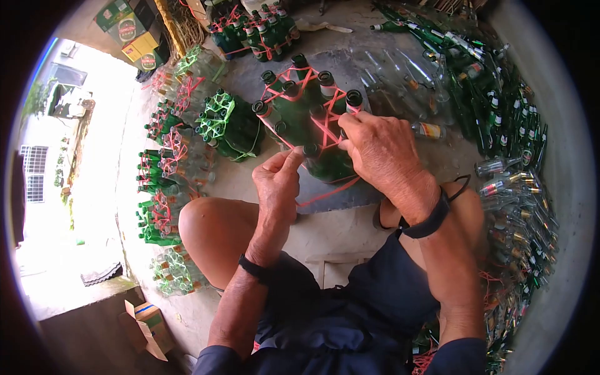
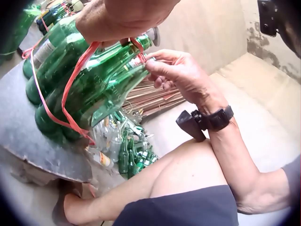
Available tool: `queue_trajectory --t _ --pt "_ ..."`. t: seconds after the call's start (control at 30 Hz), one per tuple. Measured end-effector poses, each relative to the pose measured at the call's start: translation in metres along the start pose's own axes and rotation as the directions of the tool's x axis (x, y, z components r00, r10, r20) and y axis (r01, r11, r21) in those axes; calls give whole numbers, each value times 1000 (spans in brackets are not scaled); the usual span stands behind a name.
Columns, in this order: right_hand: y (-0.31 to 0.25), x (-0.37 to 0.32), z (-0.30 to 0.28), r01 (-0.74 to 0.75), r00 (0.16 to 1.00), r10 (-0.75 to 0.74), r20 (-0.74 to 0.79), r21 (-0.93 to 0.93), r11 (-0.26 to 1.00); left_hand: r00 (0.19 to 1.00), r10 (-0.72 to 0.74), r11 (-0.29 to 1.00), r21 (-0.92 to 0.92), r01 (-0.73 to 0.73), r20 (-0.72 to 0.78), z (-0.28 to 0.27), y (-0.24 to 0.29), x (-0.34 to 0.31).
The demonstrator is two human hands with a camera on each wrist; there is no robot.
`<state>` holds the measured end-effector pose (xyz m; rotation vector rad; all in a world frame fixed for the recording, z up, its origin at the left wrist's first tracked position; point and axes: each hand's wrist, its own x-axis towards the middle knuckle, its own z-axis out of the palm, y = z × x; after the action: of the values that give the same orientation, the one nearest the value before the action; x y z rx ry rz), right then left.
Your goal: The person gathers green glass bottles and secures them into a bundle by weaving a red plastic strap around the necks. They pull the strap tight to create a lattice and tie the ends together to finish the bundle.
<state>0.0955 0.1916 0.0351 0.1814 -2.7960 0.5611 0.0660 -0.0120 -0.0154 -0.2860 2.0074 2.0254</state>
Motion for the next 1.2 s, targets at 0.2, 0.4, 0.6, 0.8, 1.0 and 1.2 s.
queue_trajectory --t 0.2,0.4,0.6,0.8,1.0,1.2 --pt "12 8 -7 -65 997 67 29 -55 996 999 45 989 -139 -48 -23 21 -18 -11" --pt "10 8 -9 -80 996 81 32 -33 996 992 111 980 -171 -99 63 11 -26 -8" --pt "9 15 -19 -124 991 123 49 35 992 988 82 982 -180 -58 131 -3 -32 -12" --pt "-5 29 -16 78 996 -67 -57 219 973 988 43 987 -157 -19 151 -5 -34 -6" --pt "-18 50 -15 74 949 -171 264 341 937 988 35 991 -132 -15 152 -6 -35 7" --pt "-14 68 2 18 784 -241 571 369 929 998 17 992 -129 -8 66 5 -41 11"
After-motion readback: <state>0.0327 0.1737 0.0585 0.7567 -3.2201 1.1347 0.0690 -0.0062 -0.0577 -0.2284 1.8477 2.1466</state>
